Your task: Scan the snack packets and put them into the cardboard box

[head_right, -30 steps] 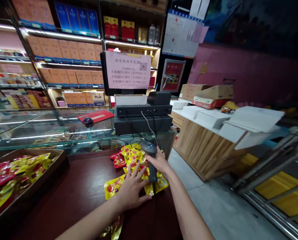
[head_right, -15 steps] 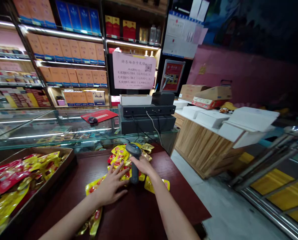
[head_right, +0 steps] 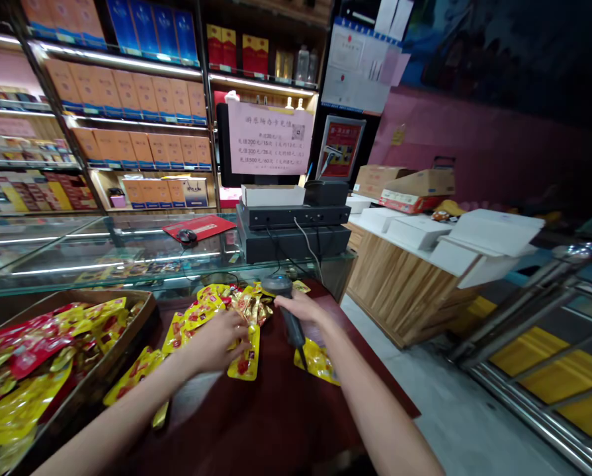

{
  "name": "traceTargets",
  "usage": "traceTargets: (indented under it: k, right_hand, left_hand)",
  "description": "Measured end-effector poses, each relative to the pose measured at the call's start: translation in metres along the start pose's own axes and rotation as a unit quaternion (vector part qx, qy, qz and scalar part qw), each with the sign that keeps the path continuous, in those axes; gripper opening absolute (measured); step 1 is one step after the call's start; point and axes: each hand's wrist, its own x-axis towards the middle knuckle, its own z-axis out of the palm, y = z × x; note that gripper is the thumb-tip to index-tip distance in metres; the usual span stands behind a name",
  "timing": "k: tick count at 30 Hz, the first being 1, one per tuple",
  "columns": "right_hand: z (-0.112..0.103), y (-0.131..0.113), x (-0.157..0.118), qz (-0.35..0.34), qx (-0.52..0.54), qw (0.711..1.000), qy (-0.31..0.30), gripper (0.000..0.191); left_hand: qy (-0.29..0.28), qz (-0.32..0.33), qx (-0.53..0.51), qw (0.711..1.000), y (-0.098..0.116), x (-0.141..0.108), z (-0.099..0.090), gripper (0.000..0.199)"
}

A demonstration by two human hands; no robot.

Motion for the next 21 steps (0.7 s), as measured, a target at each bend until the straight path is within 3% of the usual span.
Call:
traceTargets:
  k: [3, 4, 6, 8, 10, 13, 21]
  right_hand:
    - [-0.032, 0.018, 0.011, 0.03, -0.005, 0.998, -0.049, 0.022]
    - [-0.038, 0.024, 0.015, 0.037, -0.008, 0.998, -0.059, 0.023]
    - [-0.044, 0.035, 0.022, 0.049, -0.018, 0.996, -0.072, 0.021]
    - [-0.043, 0.044, 0.028, 0.059, -0.027, 0.995, -0.078, 0.019]
    - [-0.036, 0.048, 0.031, 0.062, -0.029, 0.994, -0.083, 0.02]
    - [-0.012, 0.04, 0.03, 0.055, -0.013, 0.993, -0.099, 0.022]
    - [0.092, -0.011, 0.043, 0.03, 0.065, 0.982, -0.174, 0.021]
  left_hand:
    - [-0.031, 0.136, 0.003, 0.99, 0.053, 0.039, 0.04, 0.029]
    - [-0.027, 0.15, 0.004, 0.988, 0.067, 0.051, 0.056, 0.036]
    - [-0.03, 0.128, -0.001, 0.991, 0.084, 0.068, 0.084, 0.047]
    - [-0.039, 0.104, -0.015, 0.994, 0.089, 0.076, 0.1, 0.054]
    - [-0.04, 0.087, -0.028, 0.995, 0.085, 0.072, 0.1, 0.055]
    - [-0.034, 0.064, -0.025, 0.997, 0.074, 0.046, 0.084, 0.046]
    - [-0.032, 0.0, 0.041, 0.999, 0.034, -0.057, 0.047, 0.033]
